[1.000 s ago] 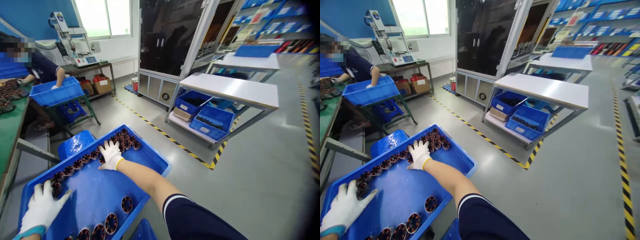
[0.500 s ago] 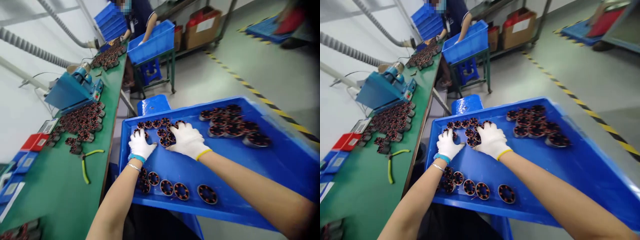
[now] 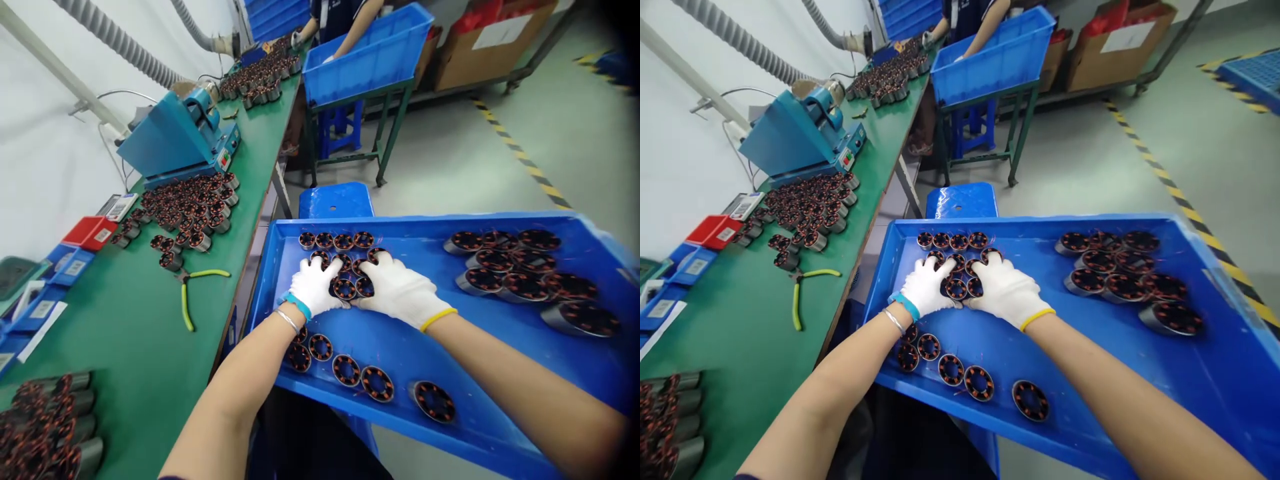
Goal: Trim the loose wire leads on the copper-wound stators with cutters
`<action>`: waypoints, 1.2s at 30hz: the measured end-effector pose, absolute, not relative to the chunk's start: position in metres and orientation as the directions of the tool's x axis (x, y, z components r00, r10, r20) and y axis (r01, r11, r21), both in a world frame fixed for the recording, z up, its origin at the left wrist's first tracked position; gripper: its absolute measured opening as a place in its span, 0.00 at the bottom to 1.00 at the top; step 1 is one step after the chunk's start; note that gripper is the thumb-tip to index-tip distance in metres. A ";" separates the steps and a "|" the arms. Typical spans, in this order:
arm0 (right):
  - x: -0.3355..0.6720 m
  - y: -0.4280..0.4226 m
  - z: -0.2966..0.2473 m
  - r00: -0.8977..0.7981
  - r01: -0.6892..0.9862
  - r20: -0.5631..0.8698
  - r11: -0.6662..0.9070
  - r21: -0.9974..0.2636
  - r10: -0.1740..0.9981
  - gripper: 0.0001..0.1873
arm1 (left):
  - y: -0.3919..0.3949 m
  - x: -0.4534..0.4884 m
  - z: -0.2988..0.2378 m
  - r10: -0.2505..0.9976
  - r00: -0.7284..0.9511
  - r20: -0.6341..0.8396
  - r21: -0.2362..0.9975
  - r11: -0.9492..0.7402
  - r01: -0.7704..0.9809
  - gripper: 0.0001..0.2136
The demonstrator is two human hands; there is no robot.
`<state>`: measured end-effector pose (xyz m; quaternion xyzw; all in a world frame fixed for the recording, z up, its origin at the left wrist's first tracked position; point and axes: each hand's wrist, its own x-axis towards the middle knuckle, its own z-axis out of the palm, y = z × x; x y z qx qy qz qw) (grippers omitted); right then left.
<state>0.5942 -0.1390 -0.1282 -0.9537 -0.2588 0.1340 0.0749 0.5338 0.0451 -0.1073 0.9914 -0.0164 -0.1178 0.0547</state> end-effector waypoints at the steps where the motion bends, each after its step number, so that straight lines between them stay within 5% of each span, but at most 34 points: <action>1: 0.594 -0.139 -0.129 0.821 0.487 -0.221 -0.848 -0.211 0.526 0.37 | 0.045 0.535 -0.106 -0.060 0.968 -0.243 0.116 -0.993 -0.032 0.46; 6: 0.593 -0.140 -0.134 0.786 0.539 -0.233 -0.819 -0.195 0.573 0.36 | 0.043 0.539 -0.101 -0.060 0.954 -0.294 0.128 -0.992 -0.023 0.51; 10: 0.592 -0.144 -0.135 0.725 0.614 -0.253 -0.767 -0.186 0.641 0.34 | 0.043 0.538 -0.099 -0.056 0.946 -0.320 0.132 -0.991 -0.014 0.45; 16: 0.583 -0.141 -0.136 0.762 0.588 -0.219 -0.793 -0.160 0.609 0.34 | 0.047 0.533 -0.098 -0.082 0.935 -0.344 0.139 -0.990 -0.036 0.47; 21: 0.581 -0.139 -0.133 0.777 0.565 -0.234 -0.811 -0.153 0.585 0.32 | 0.047 0.534 -0.093 -0.059 0.925 -0.376 0.121 -0.993 -0.014 0.32; 28: 0.582 -0.139 -0.129 0.764 0.568 -0.264 -0.808 -0.156 0.589 0.33 | 0.056 0.539 -0.081 -0.119 0.835 -0.537 0.074 -0.993 -0.094 0.61; 36: 0.584 -0.138 -0.127 0.725 0.601 -0.280 -0.776 -0.191 0.630 0.33 | 0.039 0.534 -0.092 -0.024 0.910 -0.413 0.103 -0.994 0.020 0.31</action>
